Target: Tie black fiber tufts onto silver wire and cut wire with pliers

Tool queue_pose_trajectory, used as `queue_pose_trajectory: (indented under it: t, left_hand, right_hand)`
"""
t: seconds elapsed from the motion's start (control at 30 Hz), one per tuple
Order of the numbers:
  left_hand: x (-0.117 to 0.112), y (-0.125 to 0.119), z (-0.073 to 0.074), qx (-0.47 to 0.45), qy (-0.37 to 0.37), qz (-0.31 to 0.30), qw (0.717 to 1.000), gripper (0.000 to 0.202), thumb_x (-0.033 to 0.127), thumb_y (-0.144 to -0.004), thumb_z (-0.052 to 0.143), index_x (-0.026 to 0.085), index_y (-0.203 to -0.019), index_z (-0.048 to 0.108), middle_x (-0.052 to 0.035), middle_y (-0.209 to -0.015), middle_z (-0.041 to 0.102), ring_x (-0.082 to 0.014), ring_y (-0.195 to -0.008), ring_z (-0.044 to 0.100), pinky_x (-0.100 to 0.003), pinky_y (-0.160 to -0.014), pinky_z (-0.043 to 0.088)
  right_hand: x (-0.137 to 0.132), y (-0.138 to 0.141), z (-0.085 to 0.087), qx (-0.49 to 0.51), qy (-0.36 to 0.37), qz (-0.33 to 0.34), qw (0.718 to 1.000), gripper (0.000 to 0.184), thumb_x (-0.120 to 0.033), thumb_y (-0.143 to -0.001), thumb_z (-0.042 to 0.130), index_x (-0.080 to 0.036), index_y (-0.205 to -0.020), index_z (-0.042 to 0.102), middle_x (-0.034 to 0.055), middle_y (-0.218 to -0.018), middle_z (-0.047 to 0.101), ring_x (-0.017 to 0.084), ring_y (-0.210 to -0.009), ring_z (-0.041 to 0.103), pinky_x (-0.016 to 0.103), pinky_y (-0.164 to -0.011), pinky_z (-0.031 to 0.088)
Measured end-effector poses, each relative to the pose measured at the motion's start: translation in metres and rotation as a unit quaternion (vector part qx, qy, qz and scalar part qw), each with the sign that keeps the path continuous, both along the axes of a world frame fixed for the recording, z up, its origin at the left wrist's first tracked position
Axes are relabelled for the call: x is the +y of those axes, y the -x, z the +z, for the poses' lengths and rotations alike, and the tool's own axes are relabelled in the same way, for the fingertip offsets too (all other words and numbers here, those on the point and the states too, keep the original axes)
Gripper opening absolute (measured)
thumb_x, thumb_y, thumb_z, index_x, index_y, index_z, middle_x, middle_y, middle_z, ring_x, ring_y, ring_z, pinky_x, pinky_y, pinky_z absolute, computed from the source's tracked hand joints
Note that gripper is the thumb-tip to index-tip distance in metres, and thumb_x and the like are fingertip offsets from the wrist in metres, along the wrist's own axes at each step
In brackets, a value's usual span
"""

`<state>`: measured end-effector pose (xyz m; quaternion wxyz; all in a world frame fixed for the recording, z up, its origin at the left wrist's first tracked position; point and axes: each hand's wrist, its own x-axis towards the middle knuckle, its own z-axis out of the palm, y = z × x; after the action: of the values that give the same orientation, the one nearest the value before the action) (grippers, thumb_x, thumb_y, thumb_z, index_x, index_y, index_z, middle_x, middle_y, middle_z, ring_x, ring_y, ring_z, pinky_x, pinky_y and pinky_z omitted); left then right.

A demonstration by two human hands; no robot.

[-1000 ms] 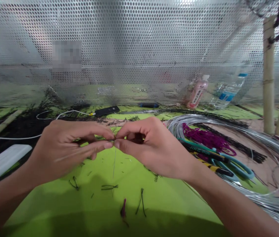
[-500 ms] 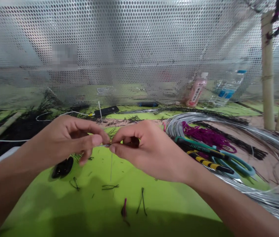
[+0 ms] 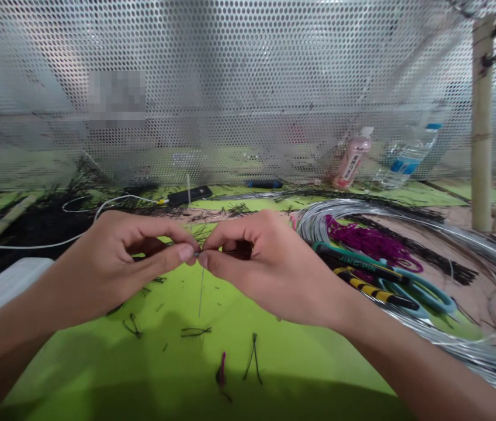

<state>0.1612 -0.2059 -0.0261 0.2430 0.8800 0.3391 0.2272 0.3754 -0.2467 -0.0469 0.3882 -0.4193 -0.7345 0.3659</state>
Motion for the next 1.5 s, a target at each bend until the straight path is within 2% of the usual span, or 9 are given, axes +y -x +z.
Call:
queue_pose_trajectory:
  t: [0.1,0.17,0.37,0.57,0.73,0.97,1.1,1.27,1.5]
  left_hand:
    - [-0.004,0.000,0.002,0.024,-0.067,-0.024,0.997,0.024,0.031,-0.095,0.057,0.021,-0.082,0.074,0.0008,-0.066,0.063,-0.0112,-0.054,0.053,-0.022,-0.044,0.035]
    - [-0.006,0.000,0.003,0.031,-0.089,-0.032,0.995,0.023,0.027,-0.094,0.056,0.020,-0.081,0.074,0.0024,-0.060,0.058,-0.0102,-0.052,0.048,-0.022,-0.044,0.032]
    - [-0.008,-0.003,-0.003,0.041,-0.063,-0.030,0.997,0.026,0.020,-0.092,0.051,0.019,-0.075,0.071,0.0050,-0.054,0.038,-0.0086,-0.049,0.030,-0.025,-0.043,0.021]
    - [-0.005,-0.005,-0.004,0.040,-0.053,-0.016,0.998,0.028,0.021,-0.094,0.051,0.019,-0.074,0.070,0.0048,-0.057,0.033,-0.0087,-0.051,0.027,-0.026,-0.044,0.017]
    - [-0.006,-0.008,-0.007,0.036,-0.054,-0.007,0.998,0.028,0.020,-0.093,0.053,0.018,-0.070,0.068,0.0056,-0.054,0.031,-0.0081,-0.049,0.026,-0.026,-0.044,0.016]
    - [-0.007,-0.009,-0.008,0.022,-0.080,0.000,0.997,0.027,0.019,-0.092,0.053,0.018,-0.067,0.063,0.0062,-0.053,0.035,-0.0078,-0.048,0.029,-0.025,-0.044,0.021]
    - [-0.008,-0.003,-0.002,0.025,-0.074,-0.039,0.996,0.021,0.026,-0.097,0.052,0.020,-0.082,0.067,0.0065,-0.057,0.043,-0.0086,-0.050,0.036,-0.025,-0.046,0.026]
    - [-0.009,-0.002,-0.002,-0.001,-0.130,-0.035,0.991,0.026,0.024,-0.100,0.050,0.019,-0.076,0.061,0.0064,-0.060,0.044,-0.0078,-0.054,0.039,-0.026,-0.050,0.028]
    - [-0.014,-0.004,-0.001,0.010,-0.100,-0.012,0.995,0.030,0.023,-0.100,0.048,0.019,-0.071,0.055,0.0067,-0.060,0.039,-0.0076,-0.054,0.038,-0.027,-0.050,0.028]
  right_hand:
    - [0.000,0.001,0.000,-0.002,0.004,-0.004,1.000,0.013,-0.022,-0.088,0.073,-0.017,-0.076,0.073,-0.0059,-0.056,0.041,0.006,-0.049,0.030,0.023,-0.042,0.022]
    - [-0.001,0.002,0.001,-0.005,0.005,-0.002,1.000,0.012,-0.021,-0.088,0.071,-0.017,-0.077,0.073,-0.0058,-0.056,0.041,0.006,-0.050,0.030,0.024,-0.042,0.022]
    - [-0.003,0.003,-0.002,-0.034,-0.007,0.000,0.999,0.018,-0.020,-0.092,0.062,-0.016,-0.078,0.073,-0.0052,-0.058,0.041,0.007,-0.052,0.031,0.024,-0.044,0.024]
    - [0.001,0.004,-0.005,-0.053,-0.018,-0.020,0.998,0.017,-0.025,-0.092,0.065,-0.016,-0.081,0.074,-0.0034,-0.060,0.048,0.008,-0.055,0.035,0.024,-0.046,0.027]
    - [0.001,0.004,-0.006,-0.065,-0.038,-0.029,0.997,0.025,-0.032,-0.093,0.067,-0.016,-0.074,0.069,-0.0002,-0.067,0.058,0.011,-0.060,0.045,0.025,-0.052,0.032]
    - [0.002,0.004,-0.006,-0.066,-0.041,-0.034,0.996,0.025,-0.032,-0.092,0.067,-0.017,-0.072,0.065,-0.0027,-0.062,0.052,0.009,-0.056,0.041,0.025,-0.049,0.029]
    - [-0.004,0.004,-0.003,-0.123,-0.123,-0.060,0.983,0.014,-0.027,-0.090,0.066,-0.020,-0.078,0.067,-0.0052,-0.058,0.046,0.008,-0.052,0.034,0.026,-0.048,0.027]
    - [-0.010,0.007,-0.002,-0.169,-0.244,-0.092,0.951,0.009,-0.021,-0.090,0.064,-0.020,-0.082,0.066,-0.0023,-0.064,0.056,0.011,-0.055,0.045,0.028,-0.054,0.034]
    - [-0.012,0.008,-0.003,-0.167,-0.355,-0.112,0.913,0.014,-0.010,-0.087,0.066,-0.019,-0.076,0.067,-0.0039,-0.064,0.061,0.009,-0.058,0.055,0.024,-0.055,0.040]
